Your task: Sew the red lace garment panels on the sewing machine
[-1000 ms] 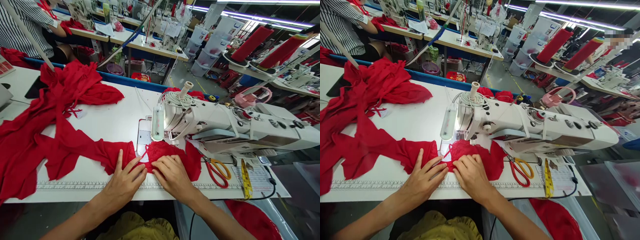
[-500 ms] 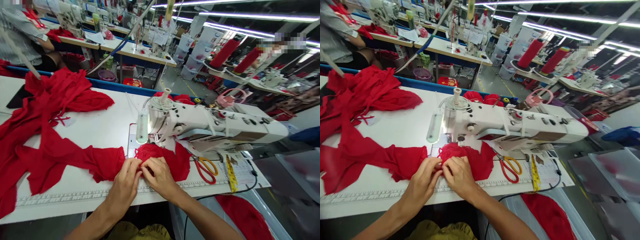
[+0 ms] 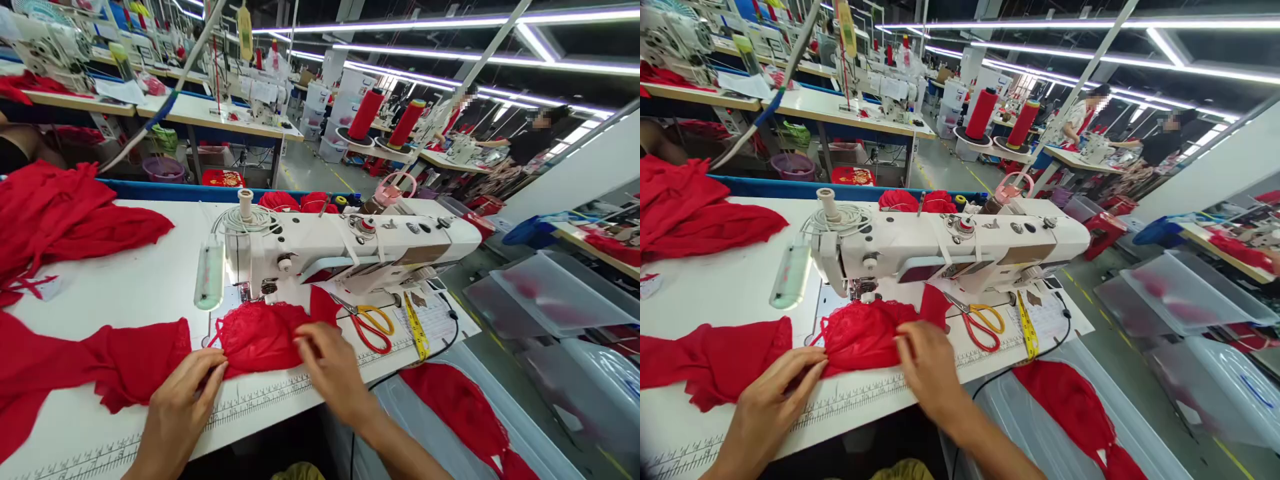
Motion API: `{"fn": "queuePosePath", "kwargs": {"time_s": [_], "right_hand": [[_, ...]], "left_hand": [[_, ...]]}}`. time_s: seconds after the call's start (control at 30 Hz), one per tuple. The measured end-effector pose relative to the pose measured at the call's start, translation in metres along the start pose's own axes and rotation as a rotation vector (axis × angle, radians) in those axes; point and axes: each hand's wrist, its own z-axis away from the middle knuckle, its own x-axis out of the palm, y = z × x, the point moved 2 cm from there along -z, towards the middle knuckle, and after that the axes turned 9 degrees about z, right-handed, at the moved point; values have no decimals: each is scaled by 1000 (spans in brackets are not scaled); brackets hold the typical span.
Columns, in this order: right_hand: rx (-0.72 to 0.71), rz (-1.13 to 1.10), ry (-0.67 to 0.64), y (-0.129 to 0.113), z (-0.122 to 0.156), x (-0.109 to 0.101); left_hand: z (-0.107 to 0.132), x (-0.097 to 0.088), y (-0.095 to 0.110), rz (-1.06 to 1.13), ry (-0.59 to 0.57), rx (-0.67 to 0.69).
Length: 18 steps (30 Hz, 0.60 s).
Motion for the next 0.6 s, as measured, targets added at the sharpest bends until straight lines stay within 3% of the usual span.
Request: {"fn": "queuePosePath", "kwargs": {"time_s": [0.07,0.17,0.3,0.6], "right_hand": [[101,124,61,35,8,-7],[67,186,6,68,14,-5],[7,230,-24,77,13,1],[73,448,-16,91,8,-9]], "left_hand": [[0,-3,2,12,25,-14],[-4,-4,9,29,24,-2],[-9,-1,13,-1,22,-29],[-8,-1,11,-21,43,-69]]}}
